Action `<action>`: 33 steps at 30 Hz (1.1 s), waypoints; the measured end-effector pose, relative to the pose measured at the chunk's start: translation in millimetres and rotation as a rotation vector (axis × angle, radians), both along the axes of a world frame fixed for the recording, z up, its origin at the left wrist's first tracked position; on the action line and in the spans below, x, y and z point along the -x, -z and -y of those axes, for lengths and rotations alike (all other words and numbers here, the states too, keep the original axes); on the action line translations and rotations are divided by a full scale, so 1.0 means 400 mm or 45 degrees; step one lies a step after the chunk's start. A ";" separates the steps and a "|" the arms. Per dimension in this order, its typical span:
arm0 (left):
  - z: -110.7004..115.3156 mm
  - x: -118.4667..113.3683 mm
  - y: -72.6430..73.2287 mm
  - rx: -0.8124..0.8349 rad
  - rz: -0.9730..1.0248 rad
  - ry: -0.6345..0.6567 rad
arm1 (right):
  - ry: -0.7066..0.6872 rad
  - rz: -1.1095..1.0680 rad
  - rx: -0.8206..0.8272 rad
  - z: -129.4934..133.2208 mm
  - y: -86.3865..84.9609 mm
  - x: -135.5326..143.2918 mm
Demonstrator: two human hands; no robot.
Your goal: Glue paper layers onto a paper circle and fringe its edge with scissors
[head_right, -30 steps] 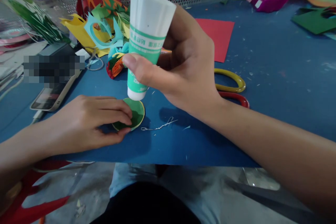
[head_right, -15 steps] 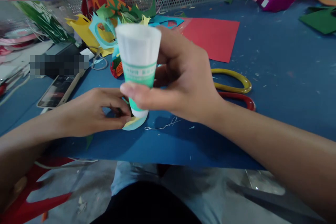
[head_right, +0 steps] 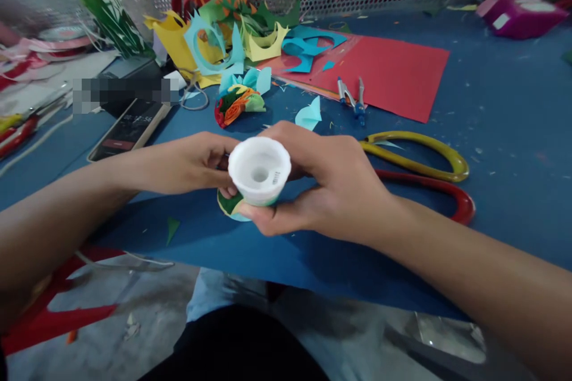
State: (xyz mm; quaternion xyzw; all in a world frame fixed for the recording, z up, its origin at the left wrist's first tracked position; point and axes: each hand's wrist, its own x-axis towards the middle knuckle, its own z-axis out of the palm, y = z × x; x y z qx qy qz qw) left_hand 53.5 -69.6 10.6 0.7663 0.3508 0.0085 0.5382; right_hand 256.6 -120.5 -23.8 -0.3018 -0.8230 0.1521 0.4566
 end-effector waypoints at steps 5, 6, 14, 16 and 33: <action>-0.002 -0.017 0.004 0.060 0.073 -0.146 | -0.111 0.042 0.005 0.011 -0.005 0.040; -0.001 -0.019 0.002 0.075 0.071 -0.169 | -0.147 0.054 -0.011 0.011 -0.007 0.044; 0.002 -0.011 0.018 0.056 0.078 -0.207 | 0.037 -0.001 -0.013 -0.010 -0.003 -0.006; 0.002 -0.009 0.024 -0.006 0.030 -0.190 | 0.080 -0.132 0.080 -0.028 -0.003 -0.019; 0.083 -0.044 0.048 -0.985 -0.262 -0.073 | 0.167 -0.518 0.069 -0.076 -0.001 -0.027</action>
